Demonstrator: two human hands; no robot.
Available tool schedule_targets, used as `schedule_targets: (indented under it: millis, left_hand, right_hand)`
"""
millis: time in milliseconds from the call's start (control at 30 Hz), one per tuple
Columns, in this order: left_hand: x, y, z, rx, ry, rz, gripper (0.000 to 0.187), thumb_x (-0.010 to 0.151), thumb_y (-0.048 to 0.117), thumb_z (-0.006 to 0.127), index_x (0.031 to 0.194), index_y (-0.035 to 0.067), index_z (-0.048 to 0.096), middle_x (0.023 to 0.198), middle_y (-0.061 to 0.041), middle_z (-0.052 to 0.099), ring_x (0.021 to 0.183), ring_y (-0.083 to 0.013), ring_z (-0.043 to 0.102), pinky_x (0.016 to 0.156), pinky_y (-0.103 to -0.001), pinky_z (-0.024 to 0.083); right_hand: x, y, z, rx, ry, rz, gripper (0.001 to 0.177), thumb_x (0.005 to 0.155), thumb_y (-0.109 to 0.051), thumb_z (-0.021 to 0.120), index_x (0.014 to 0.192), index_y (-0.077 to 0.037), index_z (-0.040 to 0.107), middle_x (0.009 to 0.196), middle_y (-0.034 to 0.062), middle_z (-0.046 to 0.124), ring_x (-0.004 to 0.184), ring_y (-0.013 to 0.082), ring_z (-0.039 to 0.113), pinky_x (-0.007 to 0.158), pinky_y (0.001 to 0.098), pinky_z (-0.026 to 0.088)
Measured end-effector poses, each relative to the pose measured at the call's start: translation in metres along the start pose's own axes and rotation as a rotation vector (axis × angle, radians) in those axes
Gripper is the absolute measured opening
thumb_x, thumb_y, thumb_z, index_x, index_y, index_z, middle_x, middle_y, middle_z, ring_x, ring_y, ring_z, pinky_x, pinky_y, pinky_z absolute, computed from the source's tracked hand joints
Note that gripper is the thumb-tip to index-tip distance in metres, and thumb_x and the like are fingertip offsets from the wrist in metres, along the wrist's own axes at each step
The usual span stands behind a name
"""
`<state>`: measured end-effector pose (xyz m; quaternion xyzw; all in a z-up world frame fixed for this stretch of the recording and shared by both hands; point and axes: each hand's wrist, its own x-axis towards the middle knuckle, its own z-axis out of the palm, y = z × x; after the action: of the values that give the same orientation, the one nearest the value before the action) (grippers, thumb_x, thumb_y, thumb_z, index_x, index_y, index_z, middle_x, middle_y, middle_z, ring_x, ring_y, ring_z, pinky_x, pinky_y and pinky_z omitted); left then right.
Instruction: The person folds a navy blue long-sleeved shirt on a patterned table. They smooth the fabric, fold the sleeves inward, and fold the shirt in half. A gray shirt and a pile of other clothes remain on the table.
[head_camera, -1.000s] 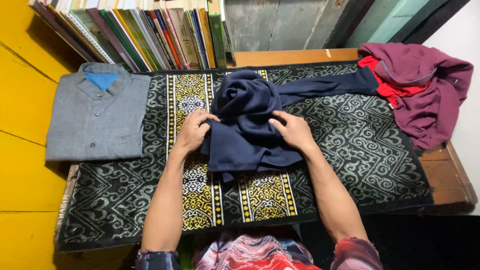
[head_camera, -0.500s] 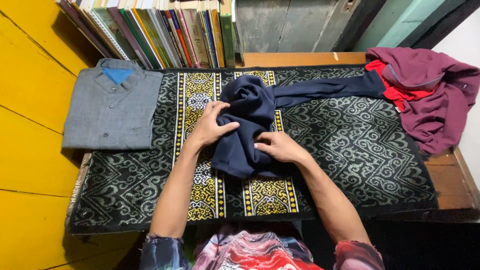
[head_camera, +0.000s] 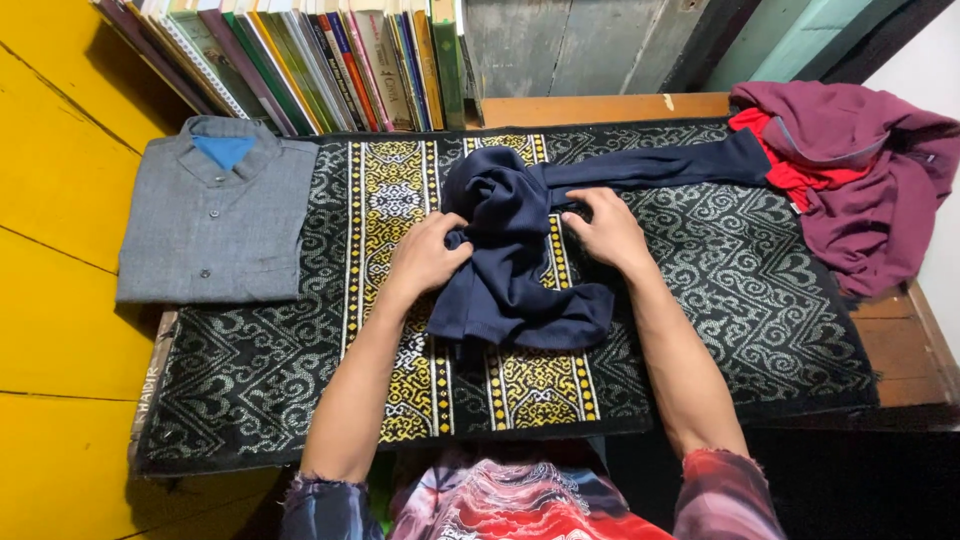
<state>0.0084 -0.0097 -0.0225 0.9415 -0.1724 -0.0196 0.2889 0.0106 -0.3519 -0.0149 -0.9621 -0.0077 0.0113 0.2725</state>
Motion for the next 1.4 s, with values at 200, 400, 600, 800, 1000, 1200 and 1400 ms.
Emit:
schedule_targets:
  millis: [200,400,600,800,1000,1200,1400]
  left_hand:
    - [0.001,0.010,-0.016,-0.018,0.020,0.155,0.031,0.082,0.036,0.070,0.112,0.029,0.068,0.107,-0.004,0.065,0.102,-0.0360,0.066,0.092,-0.046,0.052]
    - [0.000,-0.004,-0.039,-0.042,0.086,0.298,0.027,0.079,0.018,0.067,0.105,0.022,0.070,0.104,-0.005,0.067,0.102,-0.0344,0.068,0.090,-0.046,0.055]
    - [0.029,0.028,-0.096,0.159,0.427,0.422,0.031,0.082,0.007,0.067,0.104,0.028,0.071,0.101,0.002,0.066,0.100,-0.0255,0.069,0.095,-0.042,0.051]
    - [0.050,0.088,-0.101,0.199,0.848,0.365,0.013,0.096,0.006,0.068,0.104,0.016,0.070,0.108,0.003,0.071,0.094,-0.0198,0.066,0.101,-0.047,0.046]
    - [0.031,0.086,-0.037,0.468,0.648,0.339,0.048,0.088,0.025,0.073,0.134,0.023,0.060,0.136,-0.006,0.059,0.128,-0.0312,0.054,0.100,-0.048,0.044]
    - [-0.027,0.097,0.037,0.472,0.284,0.241,0.060,0.086,0.067,0.061,0.118,0.016,0.066,0.103,-0.008,0.062,0.092,-0.0331,0.060,0.068,-0.046,0.046]
    - [-0.027,0.092,0.049,0.506,-0.025,0.091,0.049,0.082,0.053,0.070,0.117,0.020,0.059,0.115,-0.006,0.051,0.104,-0.0323,0.050,0.080,-0.049,0.041]
  right_hand:
    - [0.015,-0.048,-0.014,-0.180,0.016,0.021,0.070,0.096,-0.034,0.067,0.159,-0.024,0.038,0.163,0.0118,0.031,0.138,0.0432,0.047,0.108,0.0612,0.046]
    - [0.047,0.026,0.016,-0.192,0.200,-0.068,0.026,0.098,-0.039,0.066,0.123,-0.035,0.068,0.115,0.0019,0.063,0.110,0.0315,0.067,0.091,0.0501,0.057]
    - [0.026,0.049,-0.071,0.074,0.859,-0.356,0.019,0.086,-0.001,0.067,0.099,-0.013,0.076,0.091,0.0103,0.070,0.091,0.0335,0.069,0.083,0.0418,0.054]
    - [-0.055,0.042,-0.147,0.295,1.101,-0.278,0.023,0.096,0.017,0.055,0.115,0.003,0.056,0.108,0.0155,0.061,0.091,0.0243,0.060,0.081,0.0354,0.054]
    - [-0.076,0.126,-0.094,-0.024,0.837,-0.176,0.035,0.086,-0.001,0.077,0.120,-0.002,0.070,0.107,0.0201,0.062,0.107,0.0424,0.058,0.095,0.0473,0.046]
    - [-0.074,0.054,-0.068,-0.243,0.638,-0.151,0.039,0.089,-0.020,0.082,0.126,-0.012,0.070,0.120,0.0106,0.063,0.119,0.0329,0.059,0.097,0.0455,0.046]
    - [-0.055,0.016,-0.046,-0.279,-0.098,0.083,0.062,0.093,-0.057,0.062,0.150,-0.039,0.049,0.161,-0.0045,0.041,0.152,0.0229,0.029,0.120,0.0609,0.017]
